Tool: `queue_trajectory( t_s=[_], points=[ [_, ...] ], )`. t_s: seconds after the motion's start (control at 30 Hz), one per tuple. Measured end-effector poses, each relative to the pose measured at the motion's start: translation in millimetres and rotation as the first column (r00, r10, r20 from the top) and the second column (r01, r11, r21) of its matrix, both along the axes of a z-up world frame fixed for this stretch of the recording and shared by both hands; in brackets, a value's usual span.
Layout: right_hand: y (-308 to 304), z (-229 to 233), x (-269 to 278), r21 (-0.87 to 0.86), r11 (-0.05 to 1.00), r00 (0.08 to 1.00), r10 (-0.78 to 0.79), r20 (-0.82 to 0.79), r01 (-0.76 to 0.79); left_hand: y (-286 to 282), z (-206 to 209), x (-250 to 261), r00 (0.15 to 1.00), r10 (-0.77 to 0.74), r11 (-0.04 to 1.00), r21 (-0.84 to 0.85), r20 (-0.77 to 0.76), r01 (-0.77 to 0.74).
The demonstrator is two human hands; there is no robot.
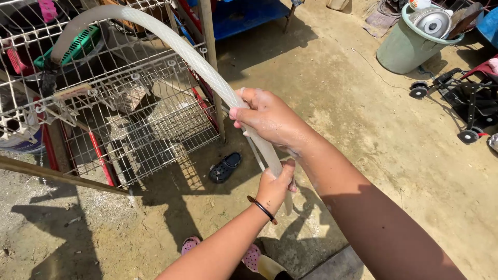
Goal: Washing and scrubbing a metal shelf unit and various household items with a hose and scrub brush.
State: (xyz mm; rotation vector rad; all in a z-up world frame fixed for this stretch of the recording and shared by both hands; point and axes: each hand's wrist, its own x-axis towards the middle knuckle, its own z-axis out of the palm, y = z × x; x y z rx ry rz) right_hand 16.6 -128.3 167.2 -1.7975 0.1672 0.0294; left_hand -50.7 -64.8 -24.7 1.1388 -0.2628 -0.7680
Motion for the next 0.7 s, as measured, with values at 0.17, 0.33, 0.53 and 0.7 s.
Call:
queue_trajectory(
  t_s=[0.17,0.33,0.53,0.7],
  points=[
    [-57.9,-68.0,-53.2,0.137,0.983,0.992,-0.115,-0.052,0.121,3.0,52.2,3.2,0.997,0.072,0.997,0.028,-0.040,-0.071],
    [-107.9,-226.1,-130.7,0.119,0.879,0.755,-0.318,-0.574,0.461,-1.0,104.6,6.8,0.999,0.039,0.998,-0.055,0.000,-0.039],
    [-114.6,-367.9,-172.3,0.135,0.538,0.355,-0.329,-0.875,0.832,-11.2,111.1,-5.3,0.982,0.042,0.990,-0.127,-0.187,-0.067],
    [-148.3,-536.3,-214.4,0.547,0.284,0.597,-0.130,-0.792,0.788,-0.5,118.0,-5.7,0.942,-0.022,0.952,-0.296,-0.334,-0.083]
  ],
)
